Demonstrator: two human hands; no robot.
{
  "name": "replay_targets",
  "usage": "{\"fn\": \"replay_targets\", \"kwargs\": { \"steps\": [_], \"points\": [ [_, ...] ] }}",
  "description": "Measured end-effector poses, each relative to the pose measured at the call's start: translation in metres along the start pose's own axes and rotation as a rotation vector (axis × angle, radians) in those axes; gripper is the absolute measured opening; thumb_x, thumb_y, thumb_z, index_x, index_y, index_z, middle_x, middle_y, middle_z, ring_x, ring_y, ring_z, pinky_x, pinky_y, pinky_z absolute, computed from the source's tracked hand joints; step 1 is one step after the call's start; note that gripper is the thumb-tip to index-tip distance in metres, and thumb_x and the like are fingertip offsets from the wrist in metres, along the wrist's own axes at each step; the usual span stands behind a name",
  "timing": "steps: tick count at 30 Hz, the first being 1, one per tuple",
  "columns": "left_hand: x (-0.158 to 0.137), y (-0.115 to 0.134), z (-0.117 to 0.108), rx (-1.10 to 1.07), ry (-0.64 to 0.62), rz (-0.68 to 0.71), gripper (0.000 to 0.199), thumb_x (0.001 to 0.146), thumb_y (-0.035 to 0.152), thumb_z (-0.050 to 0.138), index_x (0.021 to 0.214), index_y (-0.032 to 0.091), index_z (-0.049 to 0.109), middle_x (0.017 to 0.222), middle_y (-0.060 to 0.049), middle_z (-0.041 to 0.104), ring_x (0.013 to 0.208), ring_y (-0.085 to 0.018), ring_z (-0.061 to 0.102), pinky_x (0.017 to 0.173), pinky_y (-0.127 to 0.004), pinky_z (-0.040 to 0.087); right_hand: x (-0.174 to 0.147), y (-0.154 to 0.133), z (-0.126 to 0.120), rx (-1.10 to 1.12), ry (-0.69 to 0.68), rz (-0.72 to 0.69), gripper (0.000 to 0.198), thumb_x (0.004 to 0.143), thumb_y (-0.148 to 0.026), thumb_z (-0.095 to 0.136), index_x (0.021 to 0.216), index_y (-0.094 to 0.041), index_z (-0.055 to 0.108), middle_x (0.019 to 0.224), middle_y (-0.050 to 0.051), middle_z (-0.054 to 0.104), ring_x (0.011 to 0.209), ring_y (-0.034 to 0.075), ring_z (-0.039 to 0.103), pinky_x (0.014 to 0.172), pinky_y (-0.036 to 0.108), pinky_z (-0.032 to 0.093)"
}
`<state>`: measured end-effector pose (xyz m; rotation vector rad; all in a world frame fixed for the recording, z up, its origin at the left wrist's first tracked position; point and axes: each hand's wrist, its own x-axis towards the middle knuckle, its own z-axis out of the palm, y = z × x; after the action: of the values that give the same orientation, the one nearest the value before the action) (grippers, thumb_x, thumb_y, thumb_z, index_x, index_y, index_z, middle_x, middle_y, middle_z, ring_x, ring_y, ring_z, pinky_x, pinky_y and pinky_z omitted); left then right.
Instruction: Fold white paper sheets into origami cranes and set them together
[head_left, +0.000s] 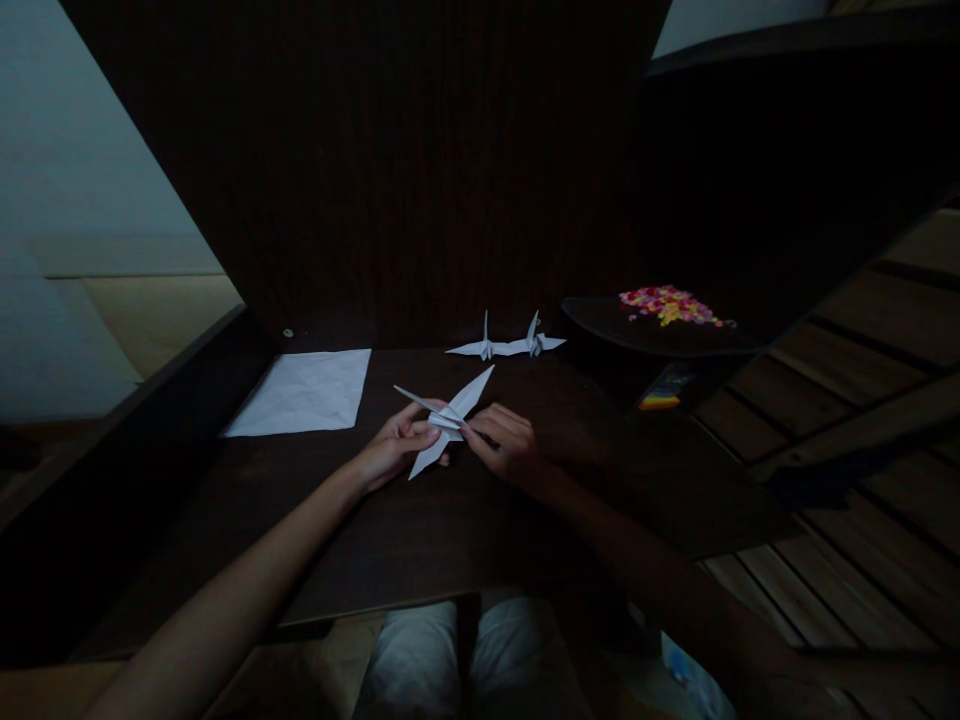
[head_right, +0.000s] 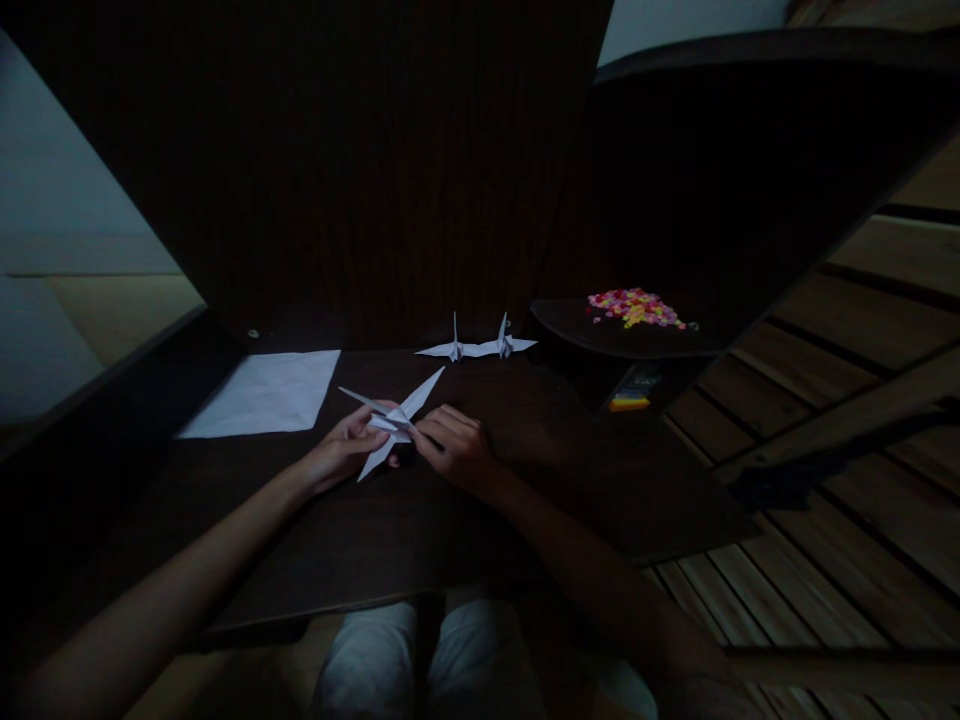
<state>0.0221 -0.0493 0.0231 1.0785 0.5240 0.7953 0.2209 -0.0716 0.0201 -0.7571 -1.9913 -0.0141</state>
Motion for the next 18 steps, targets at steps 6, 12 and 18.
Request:
{"fn": "replay_targets", "kwargs": {
  "steps": [6, 12, 18],
  "points": [
    [0.003, -0.001, -0.005, 0.199, 0.106, 0.149, 0.035, 0.068, 0.019, 0.076, 0.099, 0.016, 0.061, 0.086, -0.004, 0.07, 0.078, -0.016, 0.066, 0.077, -0.027, 0.051, 0.001, -0.001, -0.002, 0.007, -0.001, 0.0, 0.012, 0.086, -0.017, 0.053, 0.081, -0.019, 0.063, 0.072, 0.005, 0.065, 0.065, 0.016, 0.057, 0.065, 0.032, 0.048],
    [0.003, 0.001, -0.008, 0.422, 0.198, 0.234, 0.029, 0.063, 0.027, 0.078, 0.086, 0.014, 0.068, 0.086, -0.006, 0.07, 0.083, -0.021, 0.066, 0.079, -0.032, 0.052, -0.001, 0.0, -0.002, -0.015, 0.086, 0.056, 0.004, 0.083, -0.019, 0.058, 0.085, -0.02, 0.061, 0.073, 0.005, 0.065, 0.064, 0.015, 0.057, 0.061, 0.029, 0.048],
    [0.003, -0.001, -0.012, 0.538, 0.274, 0.266, 0.022, 0.066, 0.03, 0.075, 0.081, 0.014, 0.073, 0.083, -0.008, 0.073, 0.078, -0.024, 0.068, 0.074, -0.034, 0.054, -0.007, -0.002, -0.005, 0.06, 0.053, 0.023, 0.013, 0.078, -0.017, 0.058, 0.09, -0.022, 0.06, 0.078, 0.004, 0.065, 0.069, 0.016, 0.061, 0.064, 0.029, 0.05]
  ]
}}
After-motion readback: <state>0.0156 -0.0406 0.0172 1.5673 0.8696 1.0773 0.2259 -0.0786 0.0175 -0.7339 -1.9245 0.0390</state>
